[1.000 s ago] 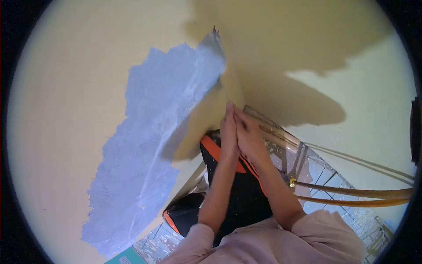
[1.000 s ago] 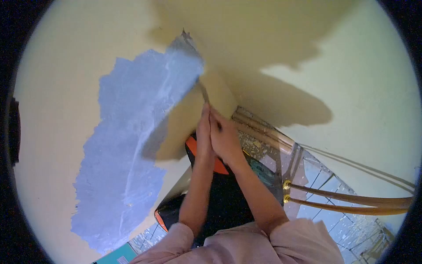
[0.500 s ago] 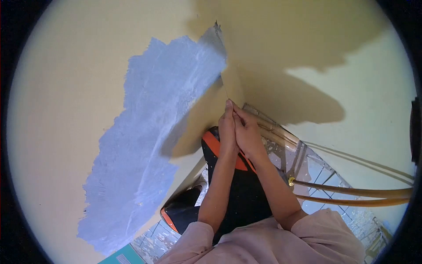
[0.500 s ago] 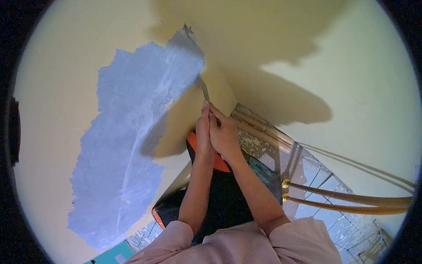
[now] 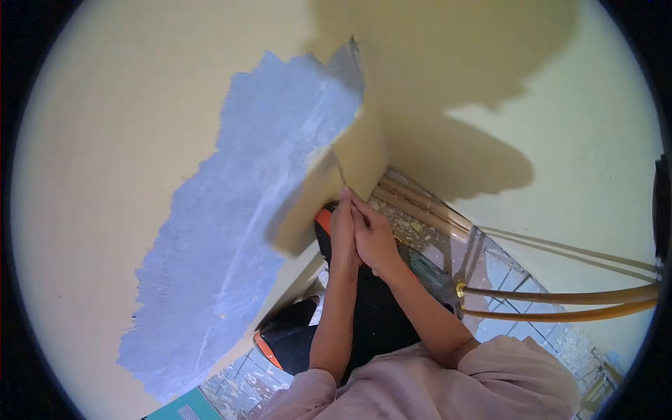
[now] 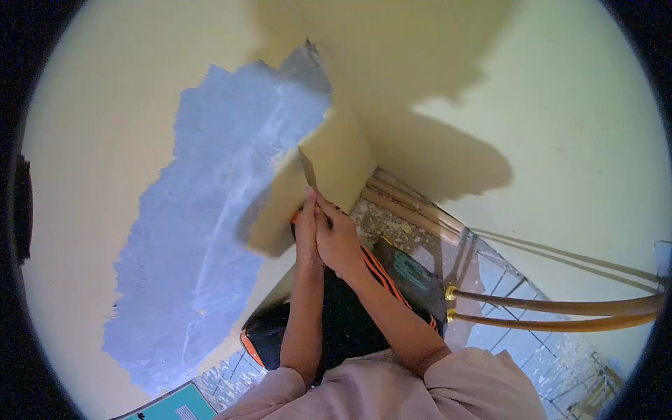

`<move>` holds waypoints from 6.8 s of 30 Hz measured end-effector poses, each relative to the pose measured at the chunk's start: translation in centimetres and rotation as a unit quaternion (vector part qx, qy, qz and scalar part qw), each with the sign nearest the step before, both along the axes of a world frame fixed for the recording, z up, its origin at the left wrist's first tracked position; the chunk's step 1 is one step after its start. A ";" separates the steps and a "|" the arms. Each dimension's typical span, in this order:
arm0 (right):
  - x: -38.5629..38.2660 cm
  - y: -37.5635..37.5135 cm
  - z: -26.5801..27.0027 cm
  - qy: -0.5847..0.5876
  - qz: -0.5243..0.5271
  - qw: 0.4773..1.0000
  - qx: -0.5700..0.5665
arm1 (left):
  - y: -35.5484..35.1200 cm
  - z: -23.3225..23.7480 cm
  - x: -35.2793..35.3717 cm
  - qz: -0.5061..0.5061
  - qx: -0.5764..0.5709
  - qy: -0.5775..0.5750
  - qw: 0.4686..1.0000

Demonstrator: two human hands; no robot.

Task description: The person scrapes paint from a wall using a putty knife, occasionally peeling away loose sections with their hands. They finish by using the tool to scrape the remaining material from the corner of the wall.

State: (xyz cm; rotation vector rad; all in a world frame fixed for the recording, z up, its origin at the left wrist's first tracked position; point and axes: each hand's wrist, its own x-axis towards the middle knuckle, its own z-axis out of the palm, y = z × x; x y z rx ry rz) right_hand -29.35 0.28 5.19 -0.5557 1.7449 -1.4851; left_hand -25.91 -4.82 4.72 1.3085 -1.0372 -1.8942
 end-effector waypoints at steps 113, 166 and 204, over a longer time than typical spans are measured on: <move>3.7 0.0 -1.7 0.022 -0.036 0.999 -0.016 | -0.2 -1.5 3.3 -0.011 0.027 -0.016 0.999; 9.5 1.6 1.0 -0.082 -0.009 0.994 -0.072 | 1.2 2.8 9.3 -0.067 -0.008 -0.095 0.993; 13.8 6.4 0.3 -0.059 0.053 0.996 -0.048 | 6.6 1.7 14.3 0.025 0.038 -0.090 0.995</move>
